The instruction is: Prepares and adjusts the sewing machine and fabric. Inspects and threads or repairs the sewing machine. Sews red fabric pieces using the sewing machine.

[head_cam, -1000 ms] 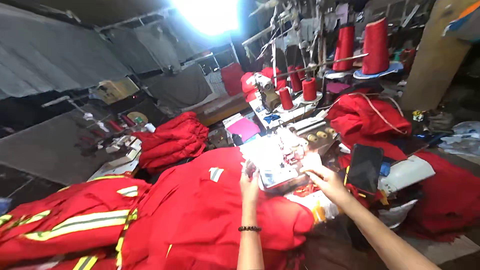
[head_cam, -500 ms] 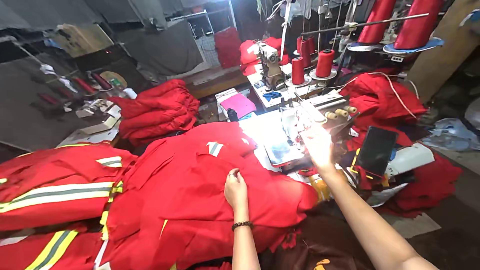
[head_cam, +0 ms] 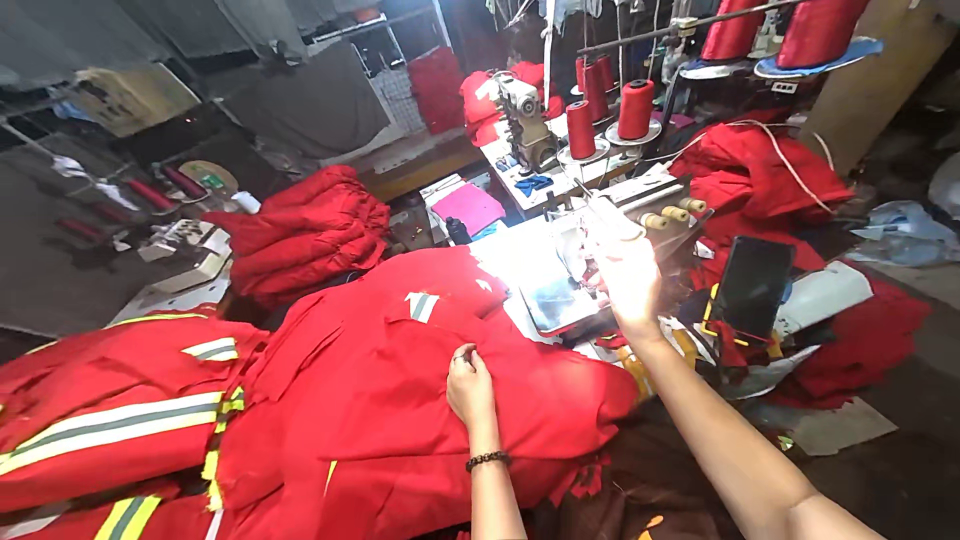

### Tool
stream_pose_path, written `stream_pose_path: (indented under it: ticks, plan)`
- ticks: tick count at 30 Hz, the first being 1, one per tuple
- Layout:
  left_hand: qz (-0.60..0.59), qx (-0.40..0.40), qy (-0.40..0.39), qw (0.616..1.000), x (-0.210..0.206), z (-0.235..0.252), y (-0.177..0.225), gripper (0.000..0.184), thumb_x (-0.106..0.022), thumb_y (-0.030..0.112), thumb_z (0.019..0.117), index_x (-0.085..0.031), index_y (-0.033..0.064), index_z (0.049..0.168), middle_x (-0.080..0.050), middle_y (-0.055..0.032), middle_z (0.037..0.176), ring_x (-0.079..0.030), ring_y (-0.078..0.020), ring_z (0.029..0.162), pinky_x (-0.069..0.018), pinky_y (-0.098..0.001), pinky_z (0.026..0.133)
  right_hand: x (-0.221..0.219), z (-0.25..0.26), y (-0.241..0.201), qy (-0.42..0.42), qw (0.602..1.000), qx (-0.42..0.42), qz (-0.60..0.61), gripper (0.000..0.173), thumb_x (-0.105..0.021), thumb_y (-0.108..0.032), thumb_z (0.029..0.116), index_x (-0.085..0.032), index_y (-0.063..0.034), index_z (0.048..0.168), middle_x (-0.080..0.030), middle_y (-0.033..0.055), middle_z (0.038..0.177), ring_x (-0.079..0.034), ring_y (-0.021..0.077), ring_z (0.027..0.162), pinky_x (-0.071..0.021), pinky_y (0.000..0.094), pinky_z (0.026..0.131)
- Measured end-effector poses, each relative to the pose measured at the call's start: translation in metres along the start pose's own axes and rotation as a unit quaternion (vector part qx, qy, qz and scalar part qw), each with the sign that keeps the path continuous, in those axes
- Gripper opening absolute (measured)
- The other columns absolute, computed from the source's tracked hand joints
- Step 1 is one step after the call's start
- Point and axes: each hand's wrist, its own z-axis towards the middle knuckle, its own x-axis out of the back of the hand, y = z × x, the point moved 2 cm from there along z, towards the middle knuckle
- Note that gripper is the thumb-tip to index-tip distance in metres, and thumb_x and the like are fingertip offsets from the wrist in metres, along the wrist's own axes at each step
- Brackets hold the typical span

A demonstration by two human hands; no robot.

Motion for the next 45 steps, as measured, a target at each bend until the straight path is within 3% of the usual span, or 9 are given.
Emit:
stream_pose_path:
  ticks: [3,9,14,16,21,27,35,42,45]
  plan:
    - [0.003,0.003,0.003,1.000,0.000,0.000,0.001,0.025,-0.055,0.018,0.1035,-0.074,0.0110,0.118,-0.075,-0.0127,0.111,-0.072,-0.0343,0.102,-0.0521,-0.0620,0.086,-0.005,0.002,-0.008,0.014,1.000,0.010,-0.020,0.055,-0.079,-0.020,0.0906,-0.057,-0.0035,0.139,-0.072,0.0135,0.105,-0.072,0.0203,0.086,-0.0603,0.0410,0.080]
    - [0.017,0.008,0.002,1.000,-0.001,0.001,0.002,0.025,-0.055,0.018,0.1034,-0.074,0.0118,0.119,-0.076,-0.0122,0.109,-0.072,-0.0334,0.101,-0.0521,-0.0623,0.085,-0.017,0.004,0.006,0.007,1.000,-0.023,0.005,0.060,-0.078,-0.020,0.0902,-0.053,-0.0039,0.142,-0.072,0.0151,0.107,-0.072,0.0237,0.089,-0.0598,0.0448,0.083]
    - [0.013,0.002,0.006,1.000,-0.002,0.001,-0.001,0.024,-0.056,0.017,0.1031,-0.073,0.0107,0.119,-0.076,-0.0126,0.109,-0.072,-0.0330,0.102,-0.0522,-0.0618,0.086,-0.018,0.008,0.005,-0.007,1.000,-0.025,-0.016,0.051,-0.076,-0.023,0.0932,-0.058,-0.0095,0.139,-0.072,0.0143,0.108,-0.072,0.0249,0.091,-0.0593,0.0473,0.083]
    - [0.009,0.001,0.006,1.000,-0.002,0.000,-0.001,0.024,-0.056,0.017,0.1031,-0.074,0.0105,0.118,-0.076,-0.0131,0.108,-0.072,-0.0340,0.102,-0.0516,-0.0633,0.086,-0.006,0.006,-0.001,-0.015,0.998,-0.005,-0.060,0.050,-0.075,-0.022,0.0940,-0.057,-0.0055,0.137,-0.072,0.0168,0.101,-0.071,0.0281,0.086,-0.0587,0.0494,0.080]
    - [0.008,-0.007,0.007,1.000,-0.001,0.001,0.000,0.024,-0.056,0.016,0.1033,-0.073,0.0081,0.119,-0.075,-0.0165,0.108,-0.070,-0.0382,0.104,-0.0501,-0.0663,0.087,0.050,0.002,0.026,-0.040,0.987,0.112,-0.110,0.028,-0.065,-0.017,0.0983,-0.066,-0.0013,0.121,-0.073,0.0122,0.102,-0.073,0.0187,0.089,-0.0613,0.0365,0.082]
    - [0.004,-0.016,0.011,1.000,0.001,0.000,-0.001,0.025,-0.056,0.017,0.1030,-0.073,0.0067,0.118,-0.075,-0.0170,0.109,-0.071,-0.0380,0.103,-0.0504,-0.0662,0.087,0.101,0.024,0.029,-0.047,0.993,0.066,-0.081,0.019,-0.064,-0.007,0.0975,-0.069,-0.0057,0.115,-0.070,0.0106,0.109,-0.070,0.0162,0.084,-0.0605,0.0358,0.077]
    - [0.008,-0.036,0.019,0.999,-0.001,-0.001,-0.004,0.024,-0.056,0.014,0.1026,-0.073,0.0054,0.118,-0.075,-0.0163,0.110,-0.071,-0.0357,0.104,-0.0518,-0.0624,0.089,0.041,0.002,-0.003,-0.087,0.986,0.143,-0.021,0.015,-0.072,-0.006,0.0914,-0.073,-0.0033,0.106,-0.072,0.0107,0.103,-0.070,0.0178,0.093,-0.0585,0.0358,0.086]
    - [0.019,-0.022,0.013,1.000,-0.001,-0.002,-0.001,0.024,-0.056,0.015,0.1034,-0.073,0.0068,0.118,-0.075,-0.0143,0.111,-0.070,-0.0335,0.107,-0.0513,-0.0611,0.092,0.005,0.001,-0.002,-0.074,0.985,0.147,-0.048,0.031,-0.070,-0.002,0.0906,-0.067,0.0097,0.119,-0.073,0.0230,0.101,-0.073,0.0349,0.089,-0.0590,0.0509,0.084]
    - [0.024,-0.015,0.005,1.000,-0.001,-0.002,0.001,0.024,-0.055,0.015,0.1036,-0.073,0.0069,0.118,-0.075,-0.0143,0.112,-0.070,-0.0334,0.108,-0.0509,-0.0610,0.093,-0.007,0.005,0.001,-0.031,0.962,0.245,-0.120,0.020,-0.072,-0.003,0.0888,-0.069,0.0108,0.103,-0.072,0.0247,0.096,-0.073,0.0388,0.088,-0.0597,0.0515,0.081]
